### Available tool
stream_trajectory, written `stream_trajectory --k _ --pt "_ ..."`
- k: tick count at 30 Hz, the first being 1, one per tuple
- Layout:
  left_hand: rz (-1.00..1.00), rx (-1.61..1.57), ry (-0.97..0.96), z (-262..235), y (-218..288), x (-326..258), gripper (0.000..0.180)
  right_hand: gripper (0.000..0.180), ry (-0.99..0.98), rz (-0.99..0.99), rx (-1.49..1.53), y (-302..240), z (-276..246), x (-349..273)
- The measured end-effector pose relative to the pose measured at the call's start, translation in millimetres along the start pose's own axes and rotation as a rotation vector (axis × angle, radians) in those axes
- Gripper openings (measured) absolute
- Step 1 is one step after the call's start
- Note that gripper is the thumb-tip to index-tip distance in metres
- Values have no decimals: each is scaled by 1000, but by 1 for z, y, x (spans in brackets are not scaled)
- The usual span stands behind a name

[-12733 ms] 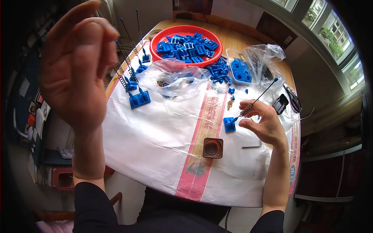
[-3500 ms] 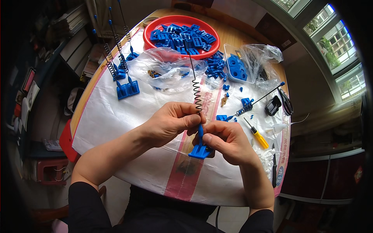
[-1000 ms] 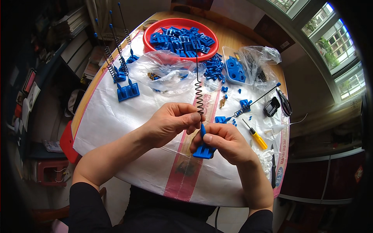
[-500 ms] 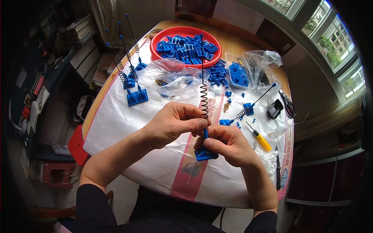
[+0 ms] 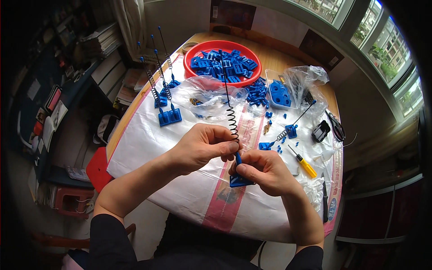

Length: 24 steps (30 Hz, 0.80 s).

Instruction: The recorder is assembling small blue plastic fixtures with metal springs and thin wire rods on a table.

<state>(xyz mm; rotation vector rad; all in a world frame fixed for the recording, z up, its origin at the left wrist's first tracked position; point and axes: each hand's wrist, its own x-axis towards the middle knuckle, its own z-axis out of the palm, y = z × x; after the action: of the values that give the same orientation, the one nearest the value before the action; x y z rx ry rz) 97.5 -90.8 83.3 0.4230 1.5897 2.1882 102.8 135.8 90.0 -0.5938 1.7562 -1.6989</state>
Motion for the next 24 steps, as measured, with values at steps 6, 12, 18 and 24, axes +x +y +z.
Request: stream_trajectory --k 6,12,18,24 --pt "81 63 70 12 -1 -3 17 19 74 4 -111 -5 2 -2" --pt "127 67 96 14 -6 -5 19 19 57 -15 -164 -8 -1 -2" --pt "199 154 -12 16 13 -15 16 33 -59 -82 -22 1 -2 -6" --pt "906 517 303 -24 107 -58 11 45 52 -227 61 2 -11 0"
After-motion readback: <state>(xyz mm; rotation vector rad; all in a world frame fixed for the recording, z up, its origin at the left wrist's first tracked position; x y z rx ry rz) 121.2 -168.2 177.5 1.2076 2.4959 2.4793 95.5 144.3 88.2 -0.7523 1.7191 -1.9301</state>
